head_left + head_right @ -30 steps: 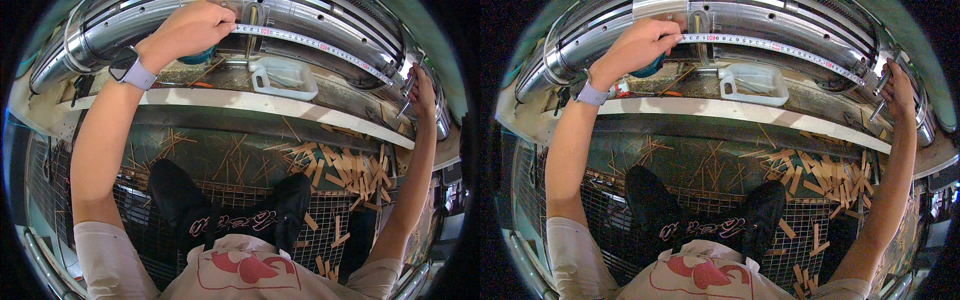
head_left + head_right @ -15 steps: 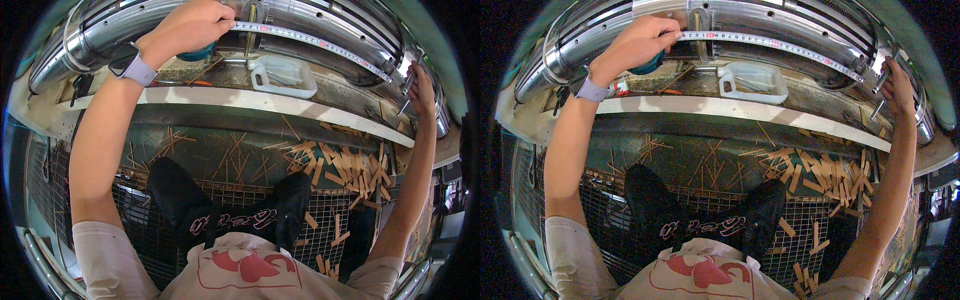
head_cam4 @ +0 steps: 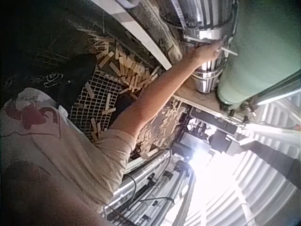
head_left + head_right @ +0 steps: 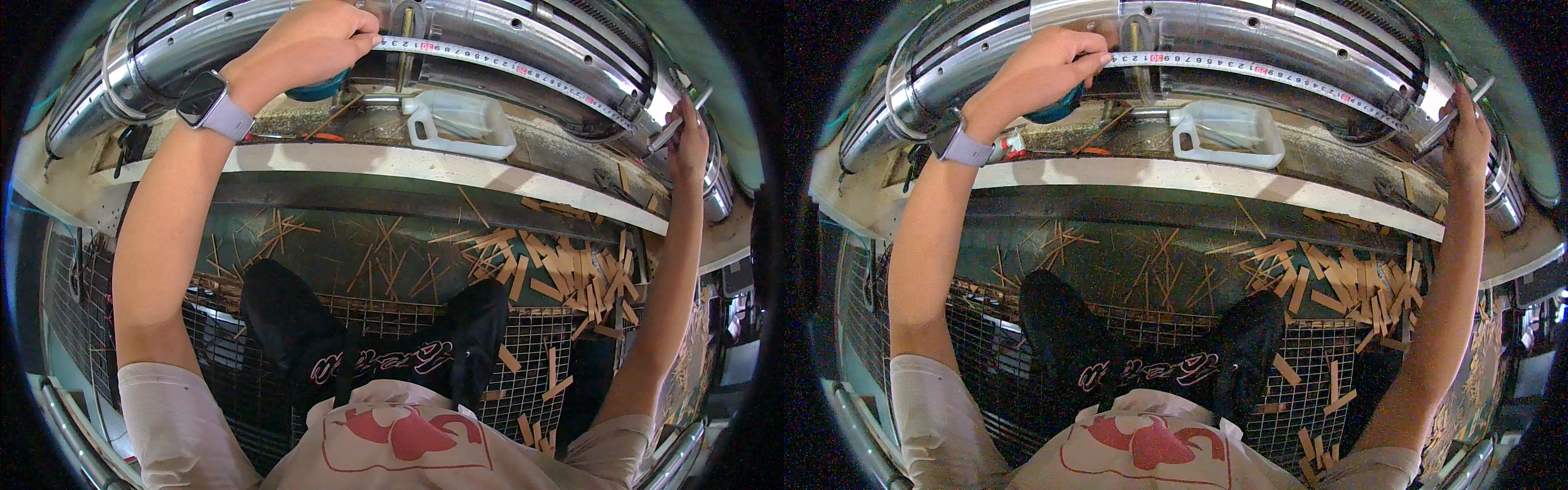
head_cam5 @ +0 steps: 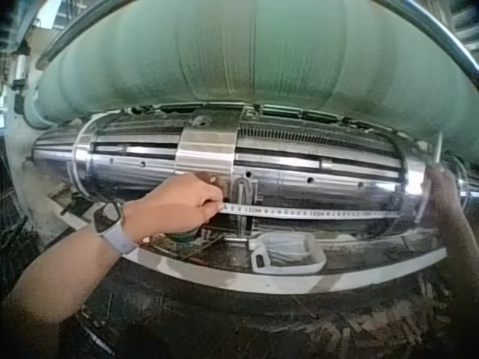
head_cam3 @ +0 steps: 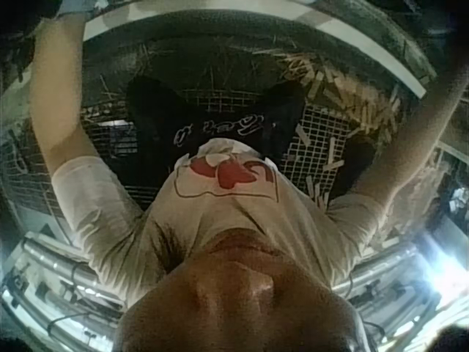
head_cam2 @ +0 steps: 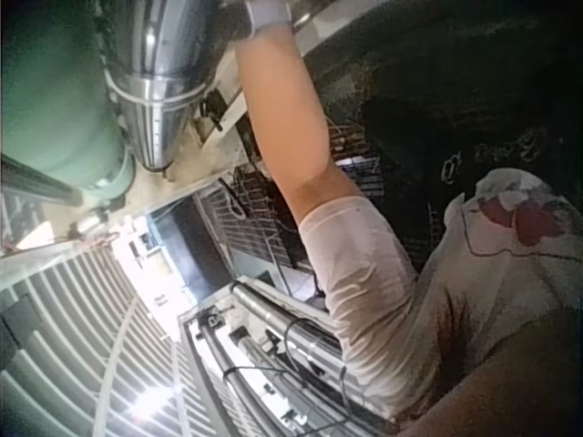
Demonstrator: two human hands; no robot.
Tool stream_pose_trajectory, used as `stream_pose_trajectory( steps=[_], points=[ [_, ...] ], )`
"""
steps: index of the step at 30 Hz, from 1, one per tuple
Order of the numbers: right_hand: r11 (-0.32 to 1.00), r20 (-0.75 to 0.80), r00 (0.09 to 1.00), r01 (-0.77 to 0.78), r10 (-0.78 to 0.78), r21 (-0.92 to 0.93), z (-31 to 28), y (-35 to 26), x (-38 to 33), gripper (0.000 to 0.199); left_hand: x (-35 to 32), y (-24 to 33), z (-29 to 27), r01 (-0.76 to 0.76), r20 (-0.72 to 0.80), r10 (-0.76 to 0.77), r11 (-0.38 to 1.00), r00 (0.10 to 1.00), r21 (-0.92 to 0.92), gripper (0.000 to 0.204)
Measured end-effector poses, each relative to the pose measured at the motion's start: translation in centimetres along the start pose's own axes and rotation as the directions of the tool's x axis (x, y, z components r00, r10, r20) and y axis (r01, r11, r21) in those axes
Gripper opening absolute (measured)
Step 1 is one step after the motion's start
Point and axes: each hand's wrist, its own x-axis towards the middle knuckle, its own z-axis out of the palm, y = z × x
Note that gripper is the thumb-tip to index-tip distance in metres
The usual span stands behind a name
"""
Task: The person uses a tape measure to measure the length of a large, curved metal pipe attached to a machine. They extend the tape measure along the pipe's surface, hold it in place, and read the measurement. The person also briefly handles a small white object and a metal rod near the pipe.
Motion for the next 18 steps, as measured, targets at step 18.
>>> stream_pose_trajectory(
  steps=[18],
  points=[
    [0.323,0.113,0.985,0.15,-0.13,-0.935,-14.5,-0.9,-12.1,0.022,-1.3,-9.8,4.0,0.12,-0.107,-0.158,0.947,0.982,-0.299,0.032]
  ],
)
